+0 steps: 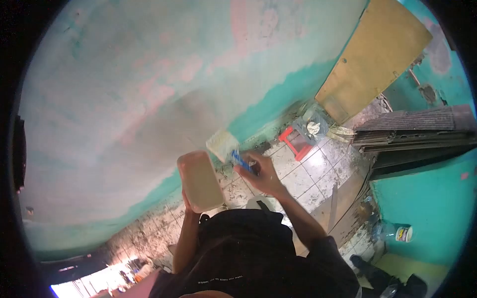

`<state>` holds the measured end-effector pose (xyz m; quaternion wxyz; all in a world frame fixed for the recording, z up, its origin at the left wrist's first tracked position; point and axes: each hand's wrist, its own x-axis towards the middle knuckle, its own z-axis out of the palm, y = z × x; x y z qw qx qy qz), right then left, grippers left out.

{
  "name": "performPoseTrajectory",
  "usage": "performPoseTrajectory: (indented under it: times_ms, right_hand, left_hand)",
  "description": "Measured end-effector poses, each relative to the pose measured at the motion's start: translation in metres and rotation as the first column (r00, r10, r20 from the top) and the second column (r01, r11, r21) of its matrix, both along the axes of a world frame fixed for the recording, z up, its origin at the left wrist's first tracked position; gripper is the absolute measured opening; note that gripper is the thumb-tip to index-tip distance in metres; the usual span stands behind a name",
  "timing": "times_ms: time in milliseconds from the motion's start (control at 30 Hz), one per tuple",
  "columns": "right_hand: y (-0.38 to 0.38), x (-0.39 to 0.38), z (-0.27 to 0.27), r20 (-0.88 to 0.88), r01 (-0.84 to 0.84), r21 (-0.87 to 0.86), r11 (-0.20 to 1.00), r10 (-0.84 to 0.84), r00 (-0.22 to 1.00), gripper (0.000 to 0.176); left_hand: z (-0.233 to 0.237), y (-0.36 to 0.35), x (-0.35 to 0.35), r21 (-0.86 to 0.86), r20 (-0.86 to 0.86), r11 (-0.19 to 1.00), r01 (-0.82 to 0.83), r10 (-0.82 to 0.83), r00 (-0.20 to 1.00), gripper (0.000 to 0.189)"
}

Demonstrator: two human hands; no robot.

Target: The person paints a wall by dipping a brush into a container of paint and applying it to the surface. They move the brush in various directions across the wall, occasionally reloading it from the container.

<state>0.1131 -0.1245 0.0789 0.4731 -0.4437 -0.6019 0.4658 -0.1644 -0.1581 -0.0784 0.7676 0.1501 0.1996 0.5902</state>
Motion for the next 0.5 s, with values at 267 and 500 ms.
performPoseTrajectory:
  times_ms: [267, 500]
  right_hand:
    - [0.115, -0.044, -0.013, 0.393, 0.089, 0.525, 0.846, -0.334, 0.856, 0.019]
    - [0.228, -0.014, 0.134, 0.389, 0.015, 0.792, 0.610, -0.523, 0.758, 0.034]
  left_hand:
    - [-0.041, -0.036, -0.110, -0.117, 0.116, 0.990, -0.072, 0.086, 0.990, 0.073]
    - [-0.036, 0.007, -0.100, -0.079, 0.180, 0.986, -0.149, 0.161, 0.970, 0.070]
